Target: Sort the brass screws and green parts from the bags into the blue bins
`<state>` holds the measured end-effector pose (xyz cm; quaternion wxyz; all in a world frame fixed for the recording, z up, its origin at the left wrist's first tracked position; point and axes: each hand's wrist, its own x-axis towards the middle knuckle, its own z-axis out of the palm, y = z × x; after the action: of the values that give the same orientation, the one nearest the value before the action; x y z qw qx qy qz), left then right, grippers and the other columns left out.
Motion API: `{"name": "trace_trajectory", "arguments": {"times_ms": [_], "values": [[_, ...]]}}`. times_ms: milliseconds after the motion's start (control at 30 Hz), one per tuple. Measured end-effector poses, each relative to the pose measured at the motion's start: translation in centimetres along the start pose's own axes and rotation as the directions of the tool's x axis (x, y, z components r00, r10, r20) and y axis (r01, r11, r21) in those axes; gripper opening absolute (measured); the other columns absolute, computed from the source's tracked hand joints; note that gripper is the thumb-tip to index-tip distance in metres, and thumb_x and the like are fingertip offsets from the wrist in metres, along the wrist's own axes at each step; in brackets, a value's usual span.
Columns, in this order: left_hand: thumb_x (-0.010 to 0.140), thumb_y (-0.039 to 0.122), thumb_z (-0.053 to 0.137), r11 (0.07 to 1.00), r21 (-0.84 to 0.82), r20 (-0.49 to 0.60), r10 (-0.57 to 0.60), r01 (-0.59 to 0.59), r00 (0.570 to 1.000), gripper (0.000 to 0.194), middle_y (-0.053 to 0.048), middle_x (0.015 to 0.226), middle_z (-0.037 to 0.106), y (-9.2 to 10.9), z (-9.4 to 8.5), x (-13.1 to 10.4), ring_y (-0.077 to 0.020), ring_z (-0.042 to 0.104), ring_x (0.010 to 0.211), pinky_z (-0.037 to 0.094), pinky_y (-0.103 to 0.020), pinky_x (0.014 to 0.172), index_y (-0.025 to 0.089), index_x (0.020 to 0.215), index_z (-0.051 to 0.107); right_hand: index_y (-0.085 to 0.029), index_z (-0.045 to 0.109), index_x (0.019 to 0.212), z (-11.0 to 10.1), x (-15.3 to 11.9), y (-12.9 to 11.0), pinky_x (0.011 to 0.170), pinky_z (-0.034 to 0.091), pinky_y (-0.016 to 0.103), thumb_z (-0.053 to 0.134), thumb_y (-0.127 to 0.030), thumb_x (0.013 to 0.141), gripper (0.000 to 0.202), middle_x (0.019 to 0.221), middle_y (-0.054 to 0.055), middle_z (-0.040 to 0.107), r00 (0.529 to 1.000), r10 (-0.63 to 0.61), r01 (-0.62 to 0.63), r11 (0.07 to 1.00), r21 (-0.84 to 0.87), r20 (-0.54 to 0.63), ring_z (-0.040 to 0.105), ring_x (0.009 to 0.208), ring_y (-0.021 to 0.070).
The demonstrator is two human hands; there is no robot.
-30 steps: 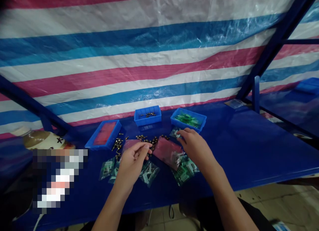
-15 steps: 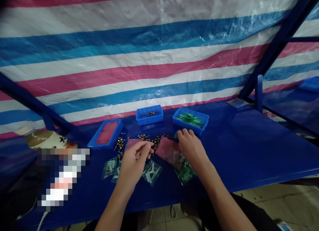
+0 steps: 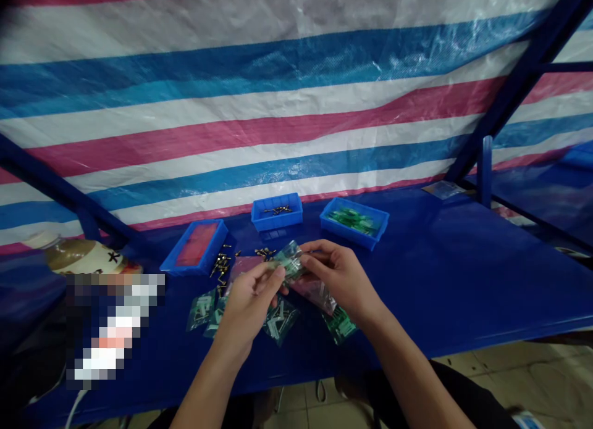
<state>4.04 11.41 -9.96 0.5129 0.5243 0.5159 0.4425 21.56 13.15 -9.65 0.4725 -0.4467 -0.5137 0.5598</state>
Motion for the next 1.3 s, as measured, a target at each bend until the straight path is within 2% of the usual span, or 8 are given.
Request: {"name": "trace_trajectory", "arguments": {"times_ms": [167, 367, 600, 700, 767, 900, 1067, 1300], "values": [[0.087, 0.043, 0.061, 0.999, 0.048, -0.077, 0.004, 0.0, 0.997, 0.029, 0.001, 0.063, 0.057, 0.1, 0.1, -0.2, -0.0102, 0.046, 0.056, 0.032, -0.022, 0.052, 0.015, 0.082, 0.065, -0.018, 0.064, 0.105, -0.1, -0.2, 0.0, 0.058, 0.052, 0.027, 0.059, -0.048, 0.088, 0.035, 0.068, 0.002, 0.068, 1.0, -0.015, 0.017, 0.987, -0.161, 0.014, 0.065, 0.06, 0.0155], [0.086, 0.044, 0.062, 1.0, -0.014, 0.0, 0.0, 0.0, 1.0, 0.03, 0.0, 0.063, 0.059, 0.1, 0.1, 0.0, -0.0106, 0.049, 0.058, 0.035, -0.021, 0.055, 0.014, 0.079, 0.064, -0.019, 0.063, 0.089, 0.2, -0.6, -0.4, 0.051, 0.044, 0.023, 0.062, -0.05, 0.085, 0.031, 0.066, -0.001, 0.062, 0.982, 0.065, -0.039, 0.989, -0.145, 0.178, 0.055, 0.055, 0.0118], [0.087, 0.053, 0.056, 0.986, -0.136, -0.022, -0.103, 0.099, 0.994, 0.038, 0.0, 0.05, 0.058, 0.6, 0.7, -0.4, -0.0104, 0.049, 0.047, 0.035, -0.02, 0.048, 0.015, 0.086, 0.06, -0.02, 0.057, 0.078, 0.5, -0.7, -0.6, 0.043, 0.034, 0.021, 0.059, -0.047, 0.087, 0.029, 0.054, -0.004, 0.053, 0.99, 0.027, -0.005, 0.988, -0.154, 0.141, 0.045, 0.045, 0.0086], [0.085, 0.059, 0.055, 0.969, -0.223, -0.033, -0.118, 0.108, 0.992, 0.044, 0.001, 0.046, 0.057, 0.6, 0.7, -0.5, -0.01, 0.047, 0.04, 0.034, -0.02, 0.044, 0.015, 0.088, 0.059, -0.019, 0.061, 0.086, 0.7, -0.6, -0.5, 0.047, 0.038, 0.021, 0.061, -0.04, 0.087, 0.021, 0.059, -0.004, 0.056, 0.989, -0.01, 0.024, 0.996, -0.092, 0.148, 0.05, 0.05, 0.0092], [0.084, 0.061, 0.054, 0.957, -0.27, -0.054, -0.121, 0.102, 0.991, 0.047, -0.002, 0.055, 0.062, 0.4, 0.5, -0.3, -0.0123, 0.055, 0.045, 0.037, -0.02, 0.044, 0.015, 0.087, 0.06, -0.019, 0.065, 0.092, 0.9, -0.5, -0.3, 0.056, 0.044, 0.023, 0.063, -0.035, 0.086, 0.017, 0.072, 0.0, 0.064, 0.984, -0.039, 0.047, 0.998, -0.04, 0.173, 0.058, 0.061, 0.0116], [0.081, 0.049, 0.065, 0.984, -0.176, -0.105, -0.049, 0.03, 0.993, 0.034, -0.004, 0.076, 0.068, -0.1, 0.0, 0.0, -0.0113, 0.058, 0.056, 0.042, -0.02, 0.049, 0.015, 0.087, 0.065, -0.021, 0.071, 0.093, 0.8, -0.3, 0.3, 0.074, 0.048, 0.028, 0.058, -0.021, 0.085, 0.016, 0.099, 0.004, 0.068, 0.973, -0.127, 0.146, 0.986, -0.082, 0.195, 0.063, 0.086, 0.0168], [0.079, 0.032, 0.071, 0.993, -0.103, -0.109, 0.049, -0.06, 0.993, 0.031, -0.003, 0.086, 0.069, -0.3, -0.2, 0.0, -0.0101, 0.056, 0.064, 0.045, -0.019, 0.058, 0.02, 0.106, 0.06, -0.024, 0.072, 0.099, 0.2, -0.1, 0.8, 0.078, 0.048, 0.03, 0.049, -0.017, 0.086, 0.028, 0.102, 0.003, 0.068, 0.981, -0.113, 0.133, 0.983, -0.126, 0.156, 0.062, 0.091, 0.0185], [0.077, 0.031, 0.072, 0.996, -0.081, -0.149, 0.023, -0.035, 0.989, 0.043, 0.0, 0.073, 0.065, 0.2, 0.1, -0.1, -0.0115, 0.058, 0.062, 0.042, -0.021, 0.059, 0.019, 0.115, 0.054, -0.024, 0.075, 0.097, 0.2, -0.3, 0.0, 0.085, 0.047, 0.031, 0.042, -0.008, 0.077, 0.042, 0.103, 0.003, 0.069, 0.974, -0.123, 0.167, 0.956, -0.24, 0.189, 0.063, 0.099, 0.0204]]}}
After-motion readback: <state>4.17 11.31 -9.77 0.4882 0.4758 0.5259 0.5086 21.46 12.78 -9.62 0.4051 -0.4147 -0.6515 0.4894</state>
